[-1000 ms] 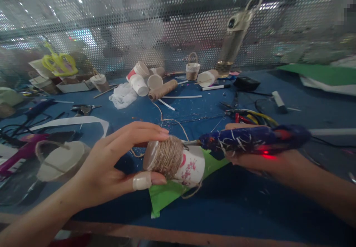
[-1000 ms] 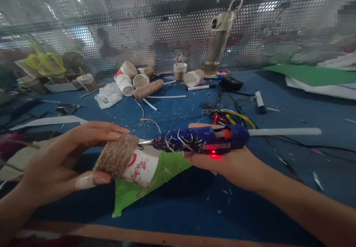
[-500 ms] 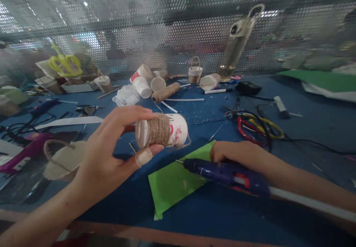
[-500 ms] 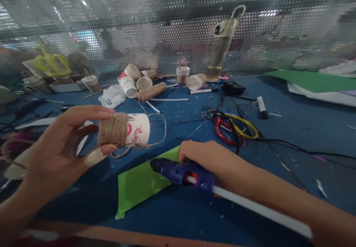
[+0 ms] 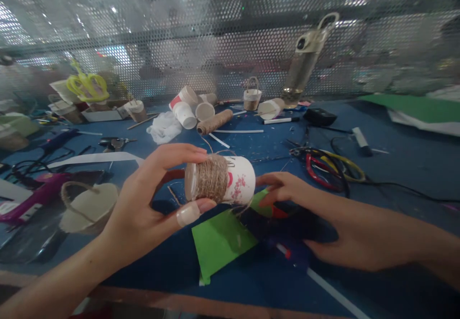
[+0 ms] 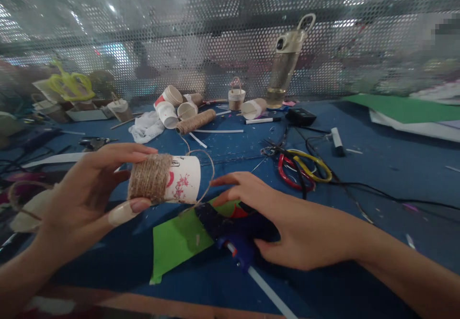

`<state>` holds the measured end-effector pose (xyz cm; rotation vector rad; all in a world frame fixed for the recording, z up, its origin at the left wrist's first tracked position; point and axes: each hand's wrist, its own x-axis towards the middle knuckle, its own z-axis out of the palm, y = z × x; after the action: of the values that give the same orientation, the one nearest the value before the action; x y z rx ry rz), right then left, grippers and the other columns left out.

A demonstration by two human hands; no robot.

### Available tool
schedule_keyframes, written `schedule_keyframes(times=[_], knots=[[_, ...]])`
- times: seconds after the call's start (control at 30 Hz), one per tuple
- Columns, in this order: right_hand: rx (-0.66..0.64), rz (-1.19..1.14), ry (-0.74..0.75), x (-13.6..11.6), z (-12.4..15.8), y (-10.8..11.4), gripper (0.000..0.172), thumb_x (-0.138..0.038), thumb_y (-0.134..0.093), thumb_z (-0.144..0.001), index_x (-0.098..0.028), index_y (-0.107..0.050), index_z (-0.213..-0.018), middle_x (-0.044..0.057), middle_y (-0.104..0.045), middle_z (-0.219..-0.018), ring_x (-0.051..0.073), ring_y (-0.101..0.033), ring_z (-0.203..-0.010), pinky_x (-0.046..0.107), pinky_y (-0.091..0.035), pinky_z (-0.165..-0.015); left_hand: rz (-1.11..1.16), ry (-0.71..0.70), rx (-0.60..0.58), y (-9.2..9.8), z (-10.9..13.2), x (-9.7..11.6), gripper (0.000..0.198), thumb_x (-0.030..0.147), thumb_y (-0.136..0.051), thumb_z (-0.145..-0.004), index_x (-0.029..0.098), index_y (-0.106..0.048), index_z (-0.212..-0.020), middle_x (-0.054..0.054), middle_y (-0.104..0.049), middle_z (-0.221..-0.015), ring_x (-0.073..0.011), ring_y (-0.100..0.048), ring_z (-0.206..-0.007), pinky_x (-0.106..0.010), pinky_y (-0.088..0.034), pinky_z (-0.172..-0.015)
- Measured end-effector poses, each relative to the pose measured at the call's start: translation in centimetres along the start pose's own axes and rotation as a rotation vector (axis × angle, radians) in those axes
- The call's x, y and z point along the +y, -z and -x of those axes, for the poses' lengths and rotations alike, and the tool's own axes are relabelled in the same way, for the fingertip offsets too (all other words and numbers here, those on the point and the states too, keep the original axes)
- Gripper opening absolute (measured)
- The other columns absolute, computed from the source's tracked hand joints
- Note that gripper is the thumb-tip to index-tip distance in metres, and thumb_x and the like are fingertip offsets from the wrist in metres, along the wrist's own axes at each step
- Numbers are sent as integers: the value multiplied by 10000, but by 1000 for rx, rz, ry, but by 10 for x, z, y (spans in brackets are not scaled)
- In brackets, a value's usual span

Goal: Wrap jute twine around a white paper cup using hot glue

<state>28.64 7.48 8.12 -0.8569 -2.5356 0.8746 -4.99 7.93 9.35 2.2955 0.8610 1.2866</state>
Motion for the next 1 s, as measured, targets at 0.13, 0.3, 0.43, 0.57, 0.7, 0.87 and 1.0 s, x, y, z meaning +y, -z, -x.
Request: schedule_keyframes(times=[0.13, 0.3, 0.43, 0.57, 0.7, 0.87, 1.0], knots=[[118, -70, 39, -4, 5, -3, 418, -135, -700, -887, -355, -696, -1241, 27, -449, -1729, 341, -392, -1618, 519, -388, -1284, -78, -2, -31, 0, 1, 1, 456, 279, -833, -928, 336, -642, -1338, -61, -681, -1371, -270, -660, -1317, -353, -664, -970], [253, -190, 5, -10, -6, -18, 105, -272, -756, -929, -286, -670, -987, 87, -730, -1354, 306, -654, -1370, 441, -567, -1111, -94, -49, -56, -5, 0, 2, 466, 282, -828, -938, 350, -620, -1350, -45, -662, -1384, -248, -654, -1298, -401, -592, -1099], [378, -405, -53, -9, -14, -27, 268, -284, -825, -903, -306, -652, -1107, 27, -752, -1157, 189, -761, -1056, 303, -637, -942, -67, -59, -83, -9, 1, 2, 477, 276, -821, -947, 352, -607, -1367, -48, -640, -1399, -241, -644, -1308, -412, -563, -1145], [416, -627, -51, -13, -17, -29, 308, -219, -887, -853, -317, -697, -1075, -25, -782, -1058, 129, -776, -1002, 214, -626, -901, -42, -67, -81, -9, 3, 2, 502, 263, -827, -941, 347, -605, -1384, -46, -633, -1412, -232, -634, -1319, -396, -552, -1155], [443, -671, -58, -18, -19, -26, 183, -254, -919, -831, -266, -775, -945, -1, -798, -947, 139, -784, -899, 219, -640, -840, -44, -73, -85, -9, 3, 2, 509, 268, -834, -936, 351, -607, -1384, -46, -634, -1416, -237, -633, -1316, -408, -548, -1160], [444, -529, -64, -20, -18, -25, 146, -287, -866, -889, -249, -761, -982, 6, -805, -879, 157, -781, -795, 253, -639, -767, -50, -65, -73, -10, 1, 2, 498, 271, -833, -941, 351, -610, -1380, -42, -637, -1415, -233, -633, -1319, -405, -550, -1160], [455, -216, 38, -18, -17, -25, 34, -266, -793, -946, -246, -775, -968, -1, -801, -827, 144, -751, -717, 239, -584, -681, -86, -109, -51, -10, 2, 1, 480, 289, -837, -942, 322, -619, -1368, -56, -649, -1399, -235, -648, -1306, -404, -564, -1149]])
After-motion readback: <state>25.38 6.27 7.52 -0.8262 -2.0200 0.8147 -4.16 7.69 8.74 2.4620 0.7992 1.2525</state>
